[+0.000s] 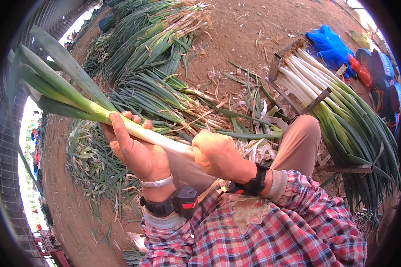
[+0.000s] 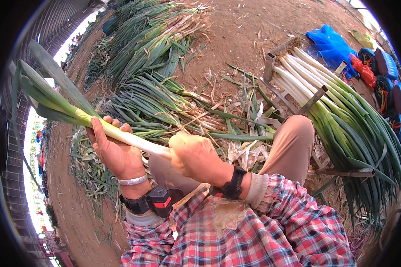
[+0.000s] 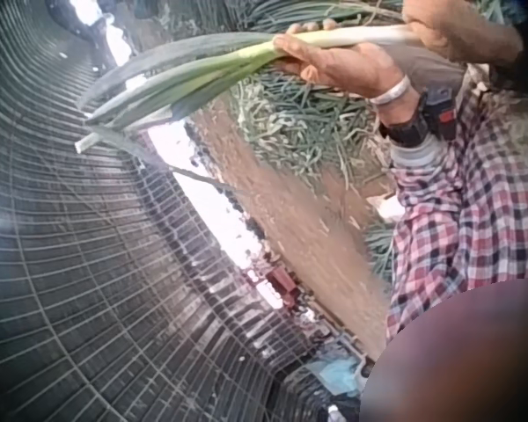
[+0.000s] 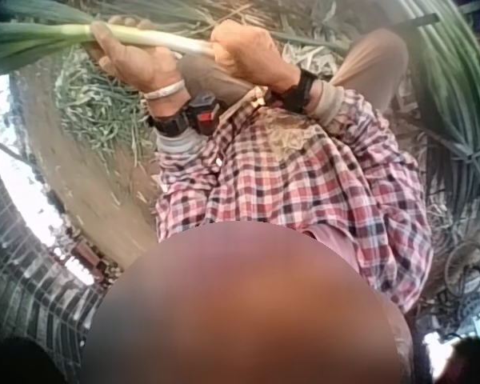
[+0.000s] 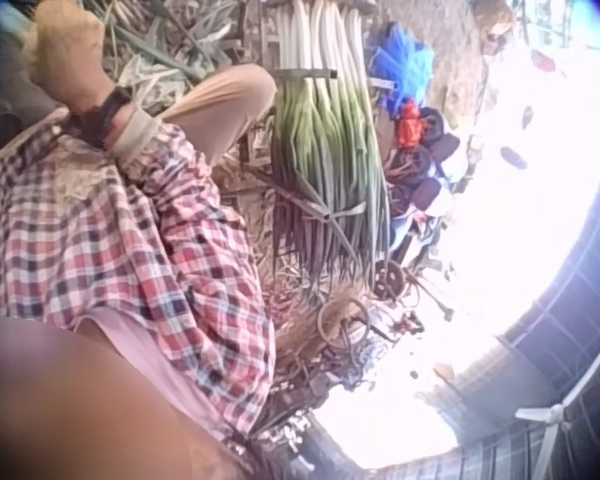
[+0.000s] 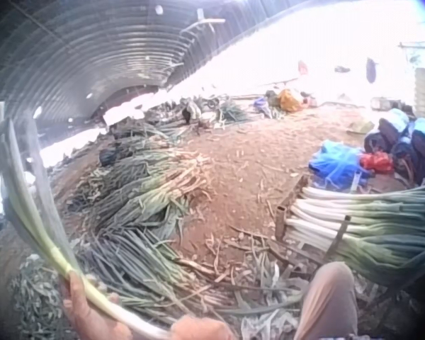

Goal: The recorder is cleaning and bundling leeks in an agricultural setting.

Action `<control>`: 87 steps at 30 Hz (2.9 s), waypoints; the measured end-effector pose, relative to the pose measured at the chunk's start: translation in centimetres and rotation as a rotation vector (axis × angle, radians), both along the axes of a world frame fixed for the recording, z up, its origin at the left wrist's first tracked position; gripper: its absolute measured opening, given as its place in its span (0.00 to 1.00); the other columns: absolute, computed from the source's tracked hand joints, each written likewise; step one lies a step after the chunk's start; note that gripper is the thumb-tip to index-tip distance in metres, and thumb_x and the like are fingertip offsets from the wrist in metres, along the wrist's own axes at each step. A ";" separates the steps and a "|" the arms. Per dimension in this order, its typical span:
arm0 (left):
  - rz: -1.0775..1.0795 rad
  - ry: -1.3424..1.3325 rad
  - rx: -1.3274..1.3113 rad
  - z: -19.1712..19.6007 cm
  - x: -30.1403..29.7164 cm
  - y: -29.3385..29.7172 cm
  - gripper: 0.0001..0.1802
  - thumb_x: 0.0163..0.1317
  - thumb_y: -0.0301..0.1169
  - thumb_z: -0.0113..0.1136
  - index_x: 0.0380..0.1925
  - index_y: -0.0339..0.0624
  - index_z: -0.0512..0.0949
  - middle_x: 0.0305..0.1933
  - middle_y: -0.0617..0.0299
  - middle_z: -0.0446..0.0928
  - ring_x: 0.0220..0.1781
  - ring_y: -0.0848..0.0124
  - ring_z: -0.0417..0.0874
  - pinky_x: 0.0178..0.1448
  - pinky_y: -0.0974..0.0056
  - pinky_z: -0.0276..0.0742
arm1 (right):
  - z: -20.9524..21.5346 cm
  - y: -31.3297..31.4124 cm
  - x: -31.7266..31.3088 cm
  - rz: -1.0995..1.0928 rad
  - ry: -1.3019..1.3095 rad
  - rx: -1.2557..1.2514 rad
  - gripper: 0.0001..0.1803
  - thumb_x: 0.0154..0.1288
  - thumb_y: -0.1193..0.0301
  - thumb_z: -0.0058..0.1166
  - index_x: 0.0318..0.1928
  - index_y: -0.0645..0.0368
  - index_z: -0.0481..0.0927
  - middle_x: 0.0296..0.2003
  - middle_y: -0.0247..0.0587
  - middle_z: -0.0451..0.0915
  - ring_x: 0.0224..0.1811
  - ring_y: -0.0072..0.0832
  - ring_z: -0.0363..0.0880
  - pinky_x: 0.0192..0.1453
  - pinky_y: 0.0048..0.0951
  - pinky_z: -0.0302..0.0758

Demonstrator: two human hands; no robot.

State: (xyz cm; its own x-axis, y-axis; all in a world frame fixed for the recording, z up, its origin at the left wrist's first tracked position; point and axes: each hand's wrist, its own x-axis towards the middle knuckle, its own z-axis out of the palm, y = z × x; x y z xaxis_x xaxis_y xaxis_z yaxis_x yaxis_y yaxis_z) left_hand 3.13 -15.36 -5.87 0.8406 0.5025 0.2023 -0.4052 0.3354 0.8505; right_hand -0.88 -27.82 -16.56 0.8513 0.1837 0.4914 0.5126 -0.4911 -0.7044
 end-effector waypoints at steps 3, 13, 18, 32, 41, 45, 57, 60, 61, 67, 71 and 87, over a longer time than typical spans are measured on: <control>-0.137 -0.061 -0.031 -0.6 0.2 1.4 0.13 0.69 0.41 0.55 0.45 0.46 0.69 0.35 0.67 0.70 0.34 0.78 0.69 0.36 0.68 0.68 | 0.5 -1.1 0.4 0.035 0.347 0.213 0.05 0.61 0.73 0.50 0.34 0.62 0.73 0.33 0.47 0.77 0.33 0.37 0.80 0.38 0.36 0.75; -0.231 -0.226 -0.107 0.4 3.8 11.1 0.19 0.75 0.47 0.38 0.51 0.44 0.67 0.33 0.65 0.66 0.28 0.77 0.65 0.28 0.72 0.65 | -0.3 -8.2 -1.6 0.586 0.874 1.053 0.07 0.69 0.69 0.48 0.38 0.61 0.71 0.32 0.37 0.76 0.27 0.21 0.73 0.35 0.24 0.72; -0.253 -0.271 -0.206 1.5 4.7 14.7 0.25 0.74 0.50 0.34 0.47 0.37 0.67 0.31 0.64 0.64 0.26 0.75 0.64 0.25 0.70 0.65 | -1.0 -8.5 -2.9 0.252 0.538 0.342 0.12 0.65 0.66 0.56 0.40 0.63 0.74 0.34 0.42 0.75 0.36 0.30 0.77 0.39 0.31 0.73; -0.198 -0.086 -0.450 -2.0 6.8 25.5 0.29 0.71 0.57 0.33 0.28 0.41 0.64 0.22 0.64 0.61 0.19 0.72 0.63 0.22 0.67 0.65 | 0.9 -13.1 -8.2 0.514 0.656 -0.051 0.10 0.56 0.75 0.54 0.41 0.58 0.76 0.33 0.48 0.78 0.37 0.50 0.78 0.40 0.43 0.73; -0.101 -0.200 -0.332 1.6 8.2 25.6 0.32 0.70 0.60 0.32 0.25 0.42 0.63 0.18 0.65 0.58 0.17 0.72 0.63 0.23 0.67 0.64 | 0.0 -9.8 -1.5 0.201 0.272 -0.124 0.41 0.50 0.63 0.65 0.64 0.63 0.63 0.59 0.59 0.67 0.47 0.45 0.79 0.51 0.40 0.76; -0.080 -0.203 -0.369 1.4 8.3 23.6 0.32 0.69 0.61 0.32 0.24 0.42 0.63 0.18 0.65 0.58 0.17 0.72 0.62 0.22 0.67 0.64 | 0.6 -4.6 0.8 0.728 0.731 0.566 0.19 0.63 0.64 0.56 0.50 0.63 0.72 0.39 0.40 0.74 0.35 0.18 0.70 0.40 0.23 0.71; -0.026 -0.243 -0.166 3.6 8.6 38.4 0.24 0.70 0.53 0.42 0.29 0.42 0.65 0.23 0.65 0.64 0.21 0.75 0.65 0.24 0.68 0.67 | -1.5 -17.1 -9.2 0.341 0.888 0.203 0.17 0.74 0.62 0.44 0.33 0.63 0.74 0.28 0.39 0.73 0.28 0.25 0.67 0.35 0.28 0.68; 0.106 -0.495 -0.178 6.5 10.1 30.9 0.21 0.71 0.48 0.41 0.36 0.41 0.68 0.26 0.66 0.64 0.22 0.76 0.64 0.27 0.70 0.66 | -6.2 -17.8 -8.4 0.418 0.698 -0.374 0.19 0.65 0.67 0.50 0.55 0.59 0.69 0.37 0.49 0.76 0.38 0.43 0.77 0.42 0.39 0.74; 0.206 -0.472 -0.088 8.7 9.1 27.0 0.21 0.72 0.48 0.41 0.39 0.40 0.68 0.27 0.66 0.65 0.22 0.76 0.64 0.27 0.71 0.65 | -5.1 -17.7 -8.5 0.394 0.693 -0.372 0.19 0.65 0.67 0.50 0.55 0.59 0.69 0.37 0.49 0.76 0.38 0.43 0.77 0.42 0.39 0.74; 0.033 -0.506 0.274 14.4 7.6 8.7 0.21 0.74 0.49 0.38 0.42 0.41 0.68 0.27 0.67 0.66 0.21 0.81 0.63 0.25 0.72 0.62 | 5.0 -17.8 -7.1 -0.067 0.065 -0.420 0.31 0.58 0.70 0.57 0.63 0.52 0.64 0.56 0.49 0.69 0.37 0.45 0.80 0.38 0.39 0.79; -0.153 -0.434 0.568 12.0 7.7 -5.5 0.20 0.71 0.47 0.45 0.28 0.45 0.67 0.21 0.69 0.64 0.18 0.81 0.63 0.24 0.73 0.60 | 14.4 -21.1 -6.8 -0.311 -0.170 -0.219 0.22 0.59 0.73 0.57 0.56 0.53 0.74 0.56 0.48 0.72 0.54 0.46 0.76 0.54 0.39 0.76; -0.968 -0.930 1.160 2.9 5.8 -40.4 0.22 0.53 0.33 0.68 0.44 0.42 0.69 0.32 0.51 0.80 0.34 0.51 0.83 0.35 0.53 0.77 | 17.4 -38.9 -5.8 -0.788 -0.271 -1.216 0.16 0.53 0.71 0.60 0.44 0.55 0.78 0.41 0.38 0.76 0.49 0.33 0.75 0.55 0.35 0.69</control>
